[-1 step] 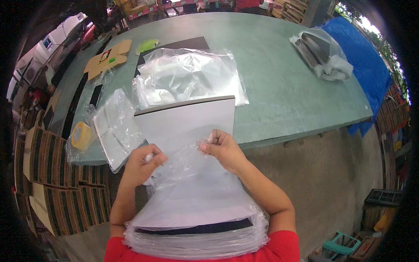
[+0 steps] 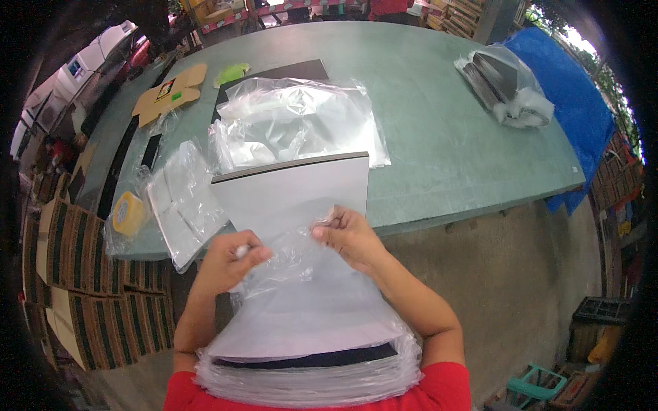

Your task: The person wraps individual black panels in plastic sheets and places them onto a stack.

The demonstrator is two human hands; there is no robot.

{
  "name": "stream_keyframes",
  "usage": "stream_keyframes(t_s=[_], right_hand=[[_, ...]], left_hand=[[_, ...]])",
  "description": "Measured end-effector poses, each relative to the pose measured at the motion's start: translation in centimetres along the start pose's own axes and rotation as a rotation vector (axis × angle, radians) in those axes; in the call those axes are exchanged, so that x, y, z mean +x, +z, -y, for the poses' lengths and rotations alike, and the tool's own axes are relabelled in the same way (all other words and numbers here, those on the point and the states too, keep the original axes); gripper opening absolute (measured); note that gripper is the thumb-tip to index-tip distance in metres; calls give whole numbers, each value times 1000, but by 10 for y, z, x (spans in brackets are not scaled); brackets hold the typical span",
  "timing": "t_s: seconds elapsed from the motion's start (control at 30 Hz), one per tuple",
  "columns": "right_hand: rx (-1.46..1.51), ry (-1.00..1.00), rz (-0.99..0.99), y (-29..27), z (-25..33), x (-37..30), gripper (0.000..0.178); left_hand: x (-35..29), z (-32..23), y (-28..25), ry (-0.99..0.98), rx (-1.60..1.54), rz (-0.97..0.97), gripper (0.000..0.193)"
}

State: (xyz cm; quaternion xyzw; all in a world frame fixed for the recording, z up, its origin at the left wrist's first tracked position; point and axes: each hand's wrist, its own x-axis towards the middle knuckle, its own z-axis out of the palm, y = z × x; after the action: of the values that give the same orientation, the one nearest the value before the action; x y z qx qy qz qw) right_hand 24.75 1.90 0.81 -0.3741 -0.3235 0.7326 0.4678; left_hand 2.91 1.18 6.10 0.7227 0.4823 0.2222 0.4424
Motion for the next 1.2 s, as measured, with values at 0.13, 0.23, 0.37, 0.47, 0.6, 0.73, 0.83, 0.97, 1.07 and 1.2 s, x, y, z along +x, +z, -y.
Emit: stream_keyframes(t_s=[0.13, 0.23, 0.37, 0.47, 0.6, 0.73, 0.83, 0.97, 1.07, 1.2], right_hand=[[234, 161, 301, 9, -12, -5, 23], [365, 141, 350, 1, -5, -9, 23], [114, 71, 301, -18, 21, -29, 17], [-89, 68, 325, -16, 18, -26, 12], [-462, -596, 244, 42, 54, -41, 15], [-607, -680, 59, 50, 61, -37, 21], [-60, -116, 173, 27, 44, -16, 17], [-14, 168, 516, 27, 34, -23, 21], [-331, 27, 756, 20, 27, -27, 30], [566, 98, 1092, 15, 55, -18, 42]], left_hand=[[13, -13, 19, 153, -176, 40, 19], [17, 8, 14, 62, -179, -3, 14], [-2, 48, -65, -181, -98, -834, 9], [-3, 16, -34, 276, 176, -759, 19], [-14, -27, 31, 374, 237, 95, 29], [-2, -22, 13, 271, -128, 105, 24], [5, -14, 10, 294, -130, 98, 19], [13, -7, -5, -48, -873, -140, 12], [9, -18, -19, 82, -1165, 252, 12], [11, 12, -11, 150, -412, 227, 18]])
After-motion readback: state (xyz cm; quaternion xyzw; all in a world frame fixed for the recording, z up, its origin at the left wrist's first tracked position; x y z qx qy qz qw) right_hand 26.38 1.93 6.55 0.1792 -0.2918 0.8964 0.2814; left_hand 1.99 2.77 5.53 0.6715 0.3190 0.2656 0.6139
